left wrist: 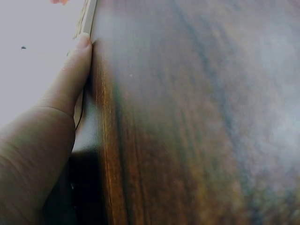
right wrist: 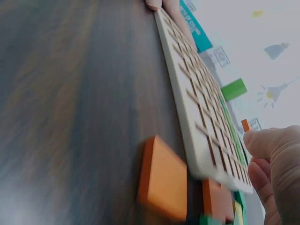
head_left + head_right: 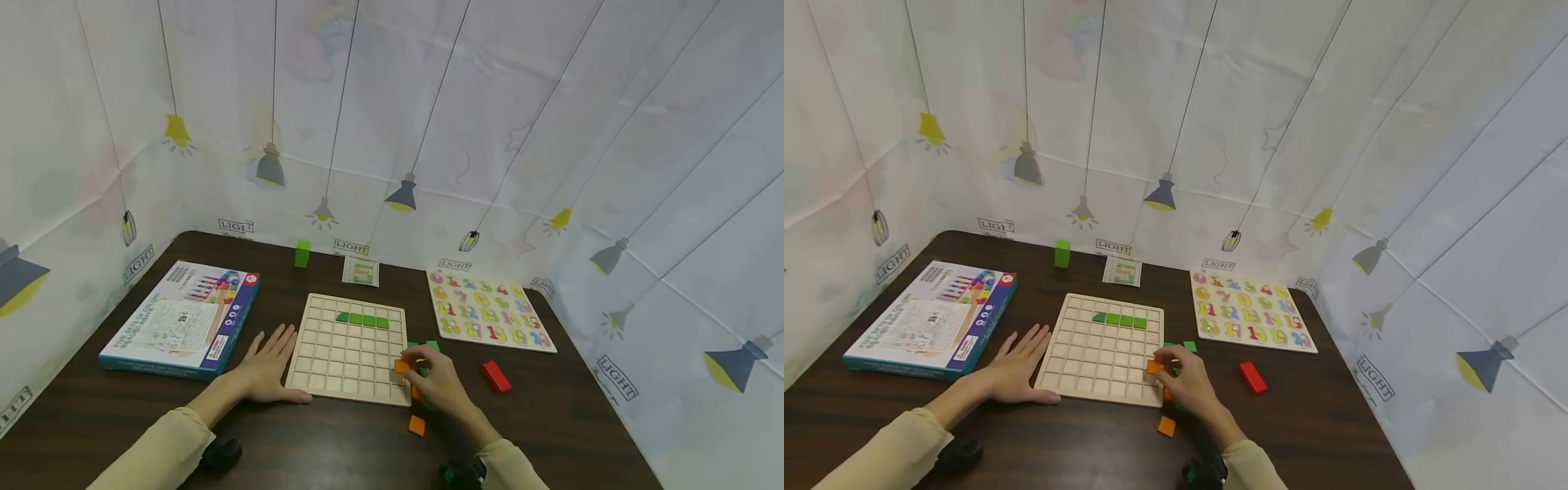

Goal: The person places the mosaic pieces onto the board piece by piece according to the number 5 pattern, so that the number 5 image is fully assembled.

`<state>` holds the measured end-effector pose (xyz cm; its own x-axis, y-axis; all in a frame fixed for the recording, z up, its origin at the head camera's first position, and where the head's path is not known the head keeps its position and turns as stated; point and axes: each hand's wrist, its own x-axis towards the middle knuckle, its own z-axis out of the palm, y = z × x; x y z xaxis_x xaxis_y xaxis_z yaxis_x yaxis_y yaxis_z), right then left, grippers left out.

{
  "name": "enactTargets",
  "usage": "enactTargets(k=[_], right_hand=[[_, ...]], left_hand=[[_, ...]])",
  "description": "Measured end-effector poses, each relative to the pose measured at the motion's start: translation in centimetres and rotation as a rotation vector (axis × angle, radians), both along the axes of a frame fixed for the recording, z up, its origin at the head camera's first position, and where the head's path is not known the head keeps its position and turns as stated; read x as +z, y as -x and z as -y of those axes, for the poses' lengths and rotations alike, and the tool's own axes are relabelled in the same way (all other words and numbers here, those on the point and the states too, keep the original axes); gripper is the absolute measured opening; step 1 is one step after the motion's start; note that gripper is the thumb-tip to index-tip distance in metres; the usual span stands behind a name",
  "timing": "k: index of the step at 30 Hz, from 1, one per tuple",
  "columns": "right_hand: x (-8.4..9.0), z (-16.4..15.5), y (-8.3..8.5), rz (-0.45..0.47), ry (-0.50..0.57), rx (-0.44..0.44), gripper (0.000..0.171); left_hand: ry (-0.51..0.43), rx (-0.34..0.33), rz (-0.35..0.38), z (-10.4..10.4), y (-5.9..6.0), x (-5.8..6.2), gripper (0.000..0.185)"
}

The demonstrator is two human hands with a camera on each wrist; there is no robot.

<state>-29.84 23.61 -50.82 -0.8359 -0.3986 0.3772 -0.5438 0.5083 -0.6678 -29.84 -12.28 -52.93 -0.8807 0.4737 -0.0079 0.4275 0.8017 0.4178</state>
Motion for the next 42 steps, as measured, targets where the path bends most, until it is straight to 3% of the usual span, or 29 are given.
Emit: enactTargets(k=[7, 14, 28, 31, 36, 42], right_hand=[[0.0, 2.8, 1.3, -0.011, -0.002, 0.010, 0.030], [-0.3, 4.8, 3.0, -0.015, 0.002, 0.031, 0.031], [-0.2, 8.2, 6.0, -0.011, -0.010, 0.002, 0.026], [-0.3, 8.7, 6.3, -0.018, -0.023, -0.012, 0.025], [-0.8, 9.1, 6.7, -0.018, -0.034, -0.015, 0.026], [-1.1, 9.8, 7.1, -0.014, -0.037, -0.030, 0.027]], left_hand=[[-0.028, -0.012, -0.005, -0.3, -0.1, -0.4, 0.128], [0.038, 0.027, -0.020, -0.2, 0.3, -1.3, 0.130], [0.059, 0.042, 0.000, -0.2, 0.4, -0.5, 0.134], [0.020, 0.027, 0.002, -0.2, 0.3, -0.3, 0.132], [0.009, 0.021, -0.002, -0.2, 0.3, -0.6, 0.132], [0.071, 0.046, -0.003, -0.2, 0.5, -0.9, 0.132]])
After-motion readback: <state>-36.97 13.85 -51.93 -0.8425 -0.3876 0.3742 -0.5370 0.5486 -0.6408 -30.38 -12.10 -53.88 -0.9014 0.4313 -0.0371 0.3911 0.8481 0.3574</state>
